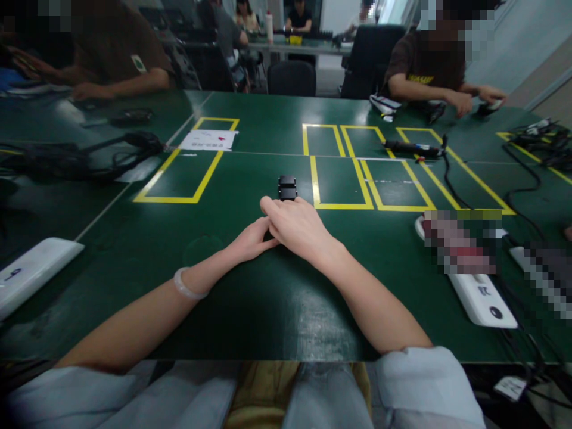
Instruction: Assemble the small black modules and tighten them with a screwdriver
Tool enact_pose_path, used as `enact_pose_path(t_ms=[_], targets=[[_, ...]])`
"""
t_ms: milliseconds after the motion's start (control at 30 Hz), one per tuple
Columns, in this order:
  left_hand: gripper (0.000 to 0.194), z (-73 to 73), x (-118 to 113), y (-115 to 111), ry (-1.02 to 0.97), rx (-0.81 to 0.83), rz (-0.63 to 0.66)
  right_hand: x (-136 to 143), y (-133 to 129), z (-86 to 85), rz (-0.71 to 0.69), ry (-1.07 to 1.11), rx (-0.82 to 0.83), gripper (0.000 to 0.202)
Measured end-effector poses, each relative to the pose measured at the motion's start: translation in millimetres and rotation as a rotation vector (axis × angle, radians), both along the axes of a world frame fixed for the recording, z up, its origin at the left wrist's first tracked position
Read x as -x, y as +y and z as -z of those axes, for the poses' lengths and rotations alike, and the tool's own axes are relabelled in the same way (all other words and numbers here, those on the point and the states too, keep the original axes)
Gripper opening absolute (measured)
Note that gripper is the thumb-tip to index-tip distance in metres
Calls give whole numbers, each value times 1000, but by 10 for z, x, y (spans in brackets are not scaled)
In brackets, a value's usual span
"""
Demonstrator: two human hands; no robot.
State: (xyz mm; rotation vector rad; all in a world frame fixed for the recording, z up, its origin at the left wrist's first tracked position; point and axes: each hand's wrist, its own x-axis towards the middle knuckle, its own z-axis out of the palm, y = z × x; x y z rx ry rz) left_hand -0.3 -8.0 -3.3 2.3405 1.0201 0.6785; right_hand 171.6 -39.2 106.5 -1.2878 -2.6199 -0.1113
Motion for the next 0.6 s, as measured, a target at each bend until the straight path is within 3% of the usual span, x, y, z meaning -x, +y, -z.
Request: enact_pose_path(t_ms=[600], targets=[[41,5,-1,0,3,-3,-6,-7,-6,-23,1,31,29,17]])
